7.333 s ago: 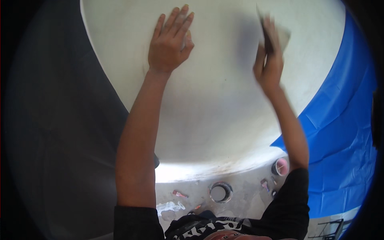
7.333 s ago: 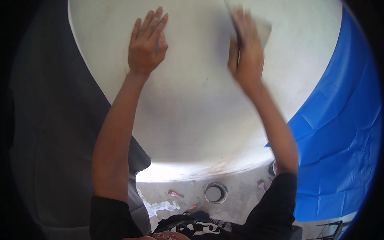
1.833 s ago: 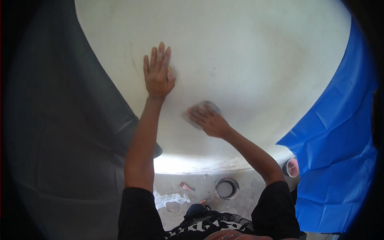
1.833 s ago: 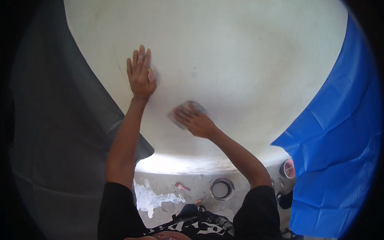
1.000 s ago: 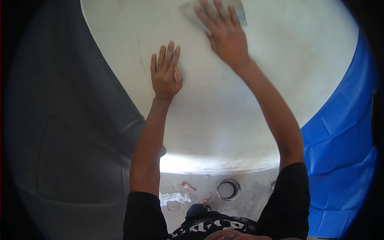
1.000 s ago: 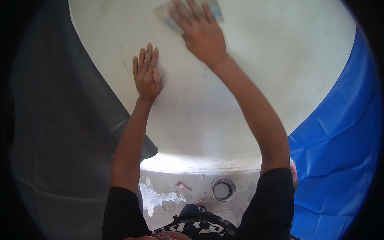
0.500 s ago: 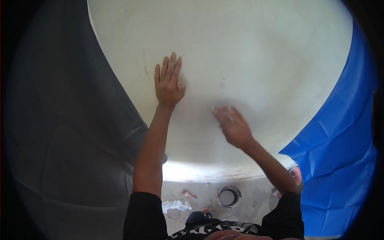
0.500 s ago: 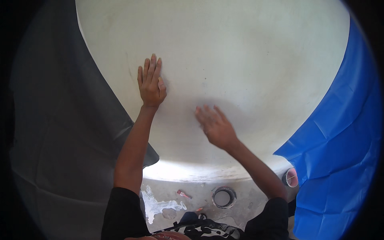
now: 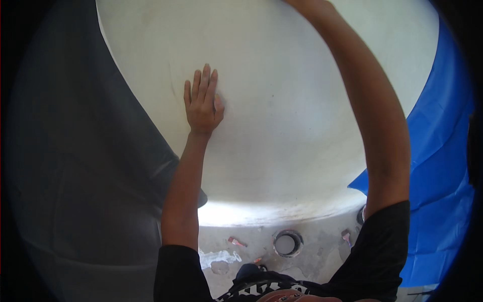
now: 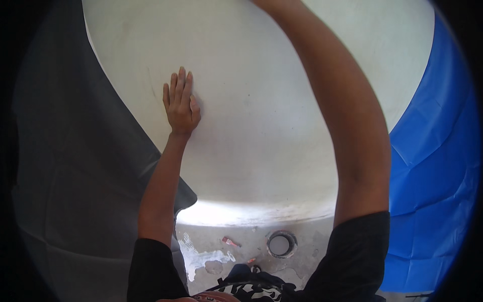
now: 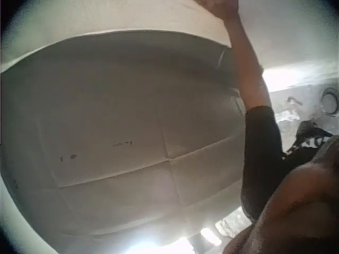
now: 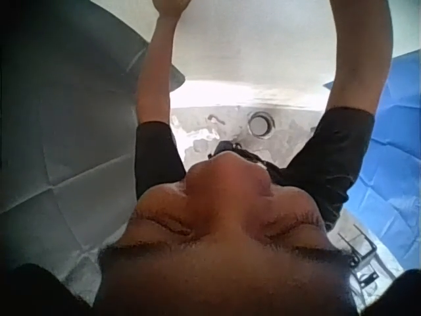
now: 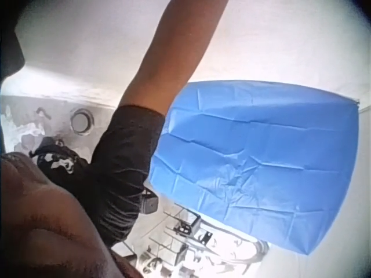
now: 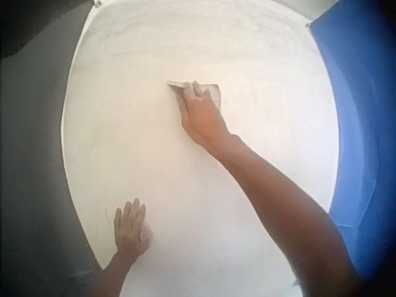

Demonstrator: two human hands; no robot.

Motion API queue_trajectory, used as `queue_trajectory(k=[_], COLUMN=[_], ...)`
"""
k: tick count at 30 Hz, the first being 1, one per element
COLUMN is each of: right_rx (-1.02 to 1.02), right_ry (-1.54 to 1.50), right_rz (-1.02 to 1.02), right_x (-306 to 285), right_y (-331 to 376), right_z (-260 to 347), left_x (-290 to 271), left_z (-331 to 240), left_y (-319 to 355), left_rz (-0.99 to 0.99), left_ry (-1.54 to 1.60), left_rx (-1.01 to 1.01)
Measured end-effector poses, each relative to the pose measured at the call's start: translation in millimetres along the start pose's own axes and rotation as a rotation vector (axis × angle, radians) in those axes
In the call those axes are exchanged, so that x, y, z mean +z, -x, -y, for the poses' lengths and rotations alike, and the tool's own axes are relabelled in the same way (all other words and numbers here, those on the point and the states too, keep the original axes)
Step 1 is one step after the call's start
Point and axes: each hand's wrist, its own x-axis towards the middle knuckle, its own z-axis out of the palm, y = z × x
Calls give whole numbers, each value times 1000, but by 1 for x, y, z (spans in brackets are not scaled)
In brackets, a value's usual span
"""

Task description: Sanding a wall surface with sandpaper to prepare it for painting.

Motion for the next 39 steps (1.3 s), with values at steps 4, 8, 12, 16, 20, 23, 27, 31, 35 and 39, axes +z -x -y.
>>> queue_trajectory(k=[4, 8, 12, 16, 20, 23, 27, 31, 35, 39], right_rx=[-177, -118, -136, -261, -233, -137, -90, 209, 105, -61], right_ry=[63, -107, 34, 21, -100, -55, -76, -463, -369, -168], right_rz=[-130, 129, 255, 541, 668, 793, 919, 654, 297, -128], right_x=[38, 29, 58, 61, 35, 12, -13, -42, -50, -6], right_y=[59, 120, 234, 373, 487, 516, 541, 471, 314, 174], right_z=[16, 47, 66, 97, 104, 97, 114, 144, 112, 74], left_x=[2, 6, 5, 4, 5, 7, 8, 4, 10, 14], left_z=[4, 12, 18, 24, 16, 12, 20, 29, 16, 31], left_y=[-5, -5, -3, -1, -2, 0, 7, 4, 0, 0], left_rz=[-33, -72, -90, -69, -31, -13, -32, -32, -74, -227], left_ry=[7, 10, 22, 27, 35, 34, 22, 31, 35, 53], left_rx=[23, 24, 25, 20, 12, 8, -1, -1, -101, -278])
